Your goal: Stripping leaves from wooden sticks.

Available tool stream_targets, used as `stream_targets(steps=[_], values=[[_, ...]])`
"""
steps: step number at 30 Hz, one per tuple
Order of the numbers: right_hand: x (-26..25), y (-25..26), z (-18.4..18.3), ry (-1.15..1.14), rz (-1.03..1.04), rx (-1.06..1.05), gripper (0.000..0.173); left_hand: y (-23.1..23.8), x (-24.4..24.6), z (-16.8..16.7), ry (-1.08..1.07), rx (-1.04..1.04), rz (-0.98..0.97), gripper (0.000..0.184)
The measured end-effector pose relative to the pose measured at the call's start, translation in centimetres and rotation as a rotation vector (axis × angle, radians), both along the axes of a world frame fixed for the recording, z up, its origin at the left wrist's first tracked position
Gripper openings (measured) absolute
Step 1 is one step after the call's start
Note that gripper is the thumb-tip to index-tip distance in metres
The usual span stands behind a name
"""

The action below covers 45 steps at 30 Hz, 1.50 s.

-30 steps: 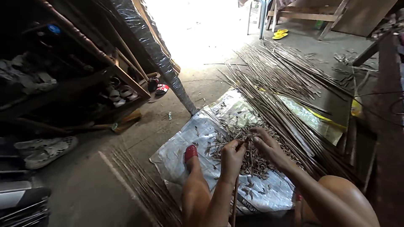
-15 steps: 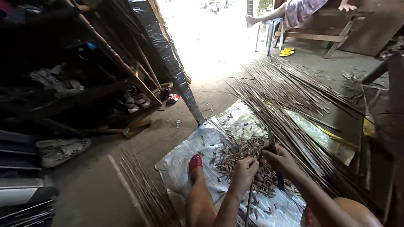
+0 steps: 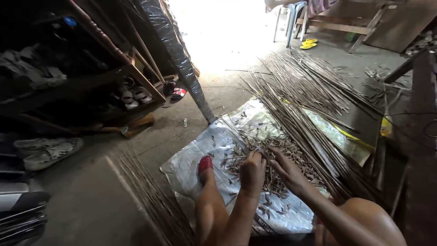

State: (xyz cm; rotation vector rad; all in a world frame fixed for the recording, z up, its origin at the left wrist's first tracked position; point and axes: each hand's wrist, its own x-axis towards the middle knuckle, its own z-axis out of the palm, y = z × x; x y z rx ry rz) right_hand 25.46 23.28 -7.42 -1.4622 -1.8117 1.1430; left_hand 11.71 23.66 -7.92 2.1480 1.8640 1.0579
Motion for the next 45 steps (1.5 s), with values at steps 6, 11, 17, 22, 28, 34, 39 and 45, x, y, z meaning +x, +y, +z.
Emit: stream_targets(steps=[6,11,17,22,28,34,39,45], values=[[-0.5,-0.2,0.0,-0.035,-0.045,0.031,0.049,0.2,0.4,-0.9,0.178,0.139,0.04,0.006],[-1.1,-0.5,0.4,-0.083,-0.081,0.051,0.048,0.2,0.6,-1.2,0.232,0.203,0.057,0.006],[-1.1,0.0,0.4,0.082,-0.1,-0.046,0.05,-0.1,1.0,-1.4,0.236,0.229,0.044,0.007],[-0.4,0.8,0.1,0.117,-0.122,-0.042,0.049,-0.2,1.2,-1.8,0.24,0.278,0.019,0.013],[-0.1,0.9,-0.2,0.073,-0.138,-0.013,0.05,-0.2,1.0,-1.7,0.228,0.27,0.008,0.016],[-0.1,1.6,0.2,-0.171,-0.183,0.053,0.047,-0.4,0.8,-1.3,0.204,0.258,0.002,0.017],[1.2,2.9,-0.4,0.432,-0.354,-0.274,0.037,-0.5,0.5,-0.7,0.099,0.231,-0.017,0.015],[0.2,2.0,0.7,0.773,-0.318,-0.454,0.015,-0.8,0.8,-0.8,-0.061,0.088,-0.096,0.013]])
